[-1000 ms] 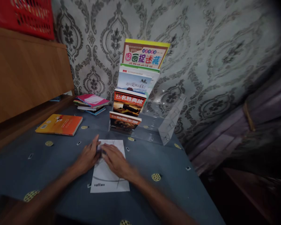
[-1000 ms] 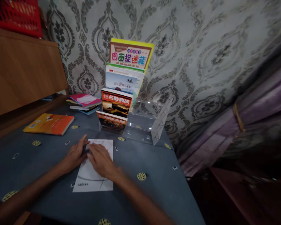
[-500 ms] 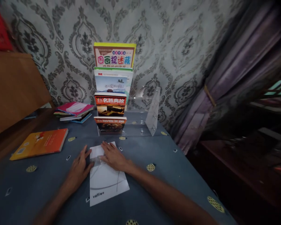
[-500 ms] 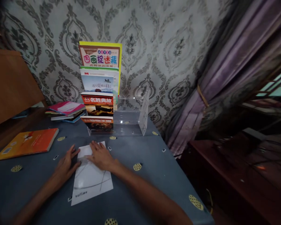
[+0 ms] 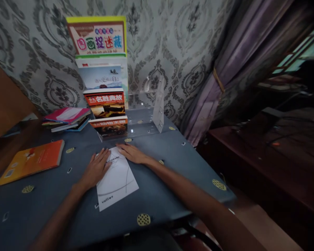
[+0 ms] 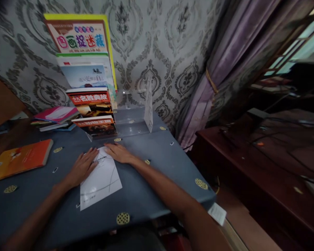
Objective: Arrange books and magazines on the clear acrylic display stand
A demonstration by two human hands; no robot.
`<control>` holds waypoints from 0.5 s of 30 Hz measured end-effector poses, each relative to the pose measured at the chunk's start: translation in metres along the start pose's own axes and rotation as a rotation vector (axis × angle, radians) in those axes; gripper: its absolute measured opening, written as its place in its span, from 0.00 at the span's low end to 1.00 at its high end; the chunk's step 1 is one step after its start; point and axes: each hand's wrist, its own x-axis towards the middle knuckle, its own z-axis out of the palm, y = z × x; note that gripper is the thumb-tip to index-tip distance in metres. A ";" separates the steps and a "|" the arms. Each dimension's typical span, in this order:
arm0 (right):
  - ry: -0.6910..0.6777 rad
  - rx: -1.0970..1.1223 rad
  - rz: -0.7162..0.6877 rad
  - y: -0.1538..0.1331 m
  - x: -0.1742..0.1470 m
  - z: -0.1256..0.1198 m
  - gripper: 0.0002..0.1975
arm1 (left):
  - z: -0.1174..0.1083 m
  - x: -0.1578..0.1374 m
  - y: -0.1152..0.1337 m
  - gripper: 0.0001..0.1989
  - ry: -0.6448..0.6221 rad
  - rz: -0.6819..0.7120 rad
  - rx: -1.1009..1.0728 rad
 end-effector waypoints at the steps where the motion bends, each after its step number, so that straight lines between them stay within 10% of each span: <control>1: -0.005 0.005 -0.004 0.000 0.001 0.000 0.28 | 0.001 0.004 0.001 0.28 -0.011 0.028 0.000; 15: -0.033 -0.102 -0.050 -0.002 -0.001 0.003 0.27 | -0.015 -0.012 0.066 0.34 -0.199 0.496 -0.048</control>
